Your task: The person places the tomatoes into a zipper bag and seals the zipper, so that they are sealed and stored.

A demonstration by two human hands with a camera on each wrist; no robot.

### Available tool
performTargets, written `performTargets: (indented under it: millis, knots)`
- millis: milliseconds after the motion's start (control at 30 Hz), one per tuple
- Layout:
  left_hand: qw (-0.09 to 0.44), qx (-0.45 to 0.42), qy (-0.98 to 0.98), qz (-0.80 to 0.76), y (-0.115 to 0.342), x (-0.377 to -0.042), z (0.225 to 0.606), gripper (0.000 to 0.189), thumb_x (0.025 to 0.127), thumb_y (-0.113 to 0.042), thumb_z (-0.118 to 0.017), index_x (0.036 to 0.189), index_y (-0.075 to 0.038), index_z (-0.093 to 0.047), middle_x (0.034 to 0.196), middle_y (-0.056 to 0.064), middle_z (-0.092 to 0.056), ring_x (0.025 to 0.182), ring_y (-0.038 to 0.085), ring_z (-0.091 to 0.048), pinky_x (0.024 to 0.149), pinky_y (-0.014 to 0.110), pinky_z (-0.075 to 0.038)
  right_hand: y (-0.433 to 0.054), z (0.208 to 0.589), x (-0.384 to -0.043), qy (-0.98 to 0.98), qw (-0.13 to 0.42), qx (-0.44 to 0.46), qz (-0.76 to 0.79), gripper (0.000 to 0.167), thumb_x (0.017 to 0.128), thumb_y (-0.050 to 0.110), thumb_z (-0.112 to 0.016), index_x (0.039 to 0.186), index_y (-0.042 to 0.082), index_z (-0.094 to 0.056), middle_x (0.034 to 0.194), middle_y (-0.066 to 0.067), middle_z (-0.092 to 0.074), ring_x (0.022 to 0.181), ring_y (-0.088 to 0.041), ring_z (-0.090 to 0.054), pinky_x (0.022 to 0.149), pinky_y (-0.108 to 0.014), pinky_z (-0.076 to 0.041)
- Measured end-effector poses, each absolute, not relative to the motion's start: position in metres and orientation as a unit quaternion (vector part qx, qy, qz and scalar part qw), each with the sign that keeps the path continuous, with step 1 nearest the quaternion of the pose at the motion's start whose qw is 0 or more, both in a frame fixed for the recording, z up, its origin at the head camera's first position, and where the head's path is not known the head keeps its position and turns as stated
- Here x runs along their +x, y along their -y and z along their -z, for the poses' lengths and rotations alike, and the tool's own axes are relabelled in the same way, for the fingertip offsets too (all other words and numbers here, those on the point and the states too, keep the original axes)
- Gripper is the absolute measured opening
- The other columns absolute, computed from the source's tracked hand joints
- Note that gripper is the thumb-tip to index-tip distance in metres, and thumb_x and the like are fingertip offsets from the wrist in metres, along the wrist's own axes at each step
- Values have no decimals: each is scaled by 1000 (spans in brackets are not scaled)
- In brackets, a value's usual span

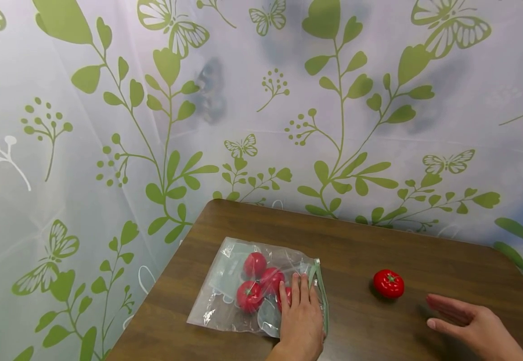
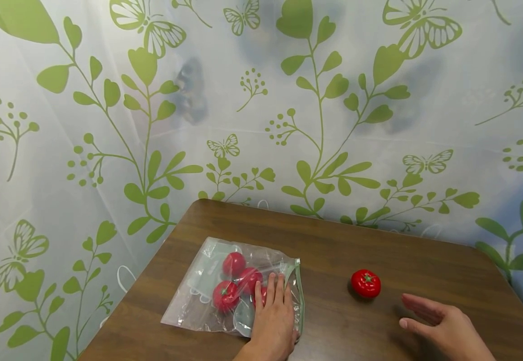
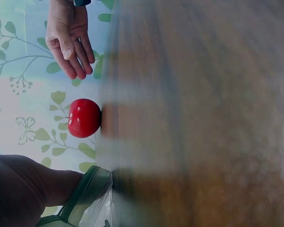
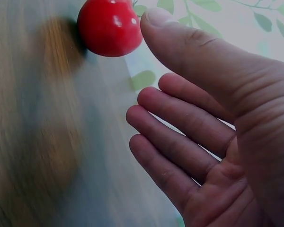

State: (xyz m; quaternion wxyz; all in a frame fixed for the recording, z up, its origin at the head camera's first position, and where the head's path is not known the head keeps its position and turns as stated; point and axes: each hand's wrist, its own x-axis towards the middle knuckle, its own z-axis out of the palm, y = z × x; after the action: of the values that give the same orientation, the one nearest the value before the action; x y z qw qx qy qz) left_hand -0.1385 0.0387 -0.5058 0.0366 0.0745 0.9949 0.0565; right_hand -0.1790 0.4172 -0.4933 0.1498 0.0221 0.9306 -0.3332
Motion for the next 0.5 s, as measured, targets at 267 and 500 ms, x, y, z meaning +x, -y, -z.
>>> performTargets:
  millis: [267, 500]
  knots:
    - [32, 76, -995, -53, -39, -138, 506, 98, 80, -57, -93, 162, -19, -53, 179, 4, -35, 169, 31, -27, 134, 65, -22, -409, 500, -189, -927, 130, 14, 351, 90, 99, 53, -79, 159, -6, -50, 154, -30, -60, 111, -8, -78, 83, -27, -65]
    - [25, 80, -995, -52, -38, -138, 507, 100, 79, -57, -94, 161, -18, -53, 179, 5, -35, 169, 32, -27, 134, 66, -22, -402, 510, -198, -930, 92, -21, 354, 79, 100, 44, -80, 158, -3, -54, 153, -27, -63, 105, 9, -73, 80, -22, -63]
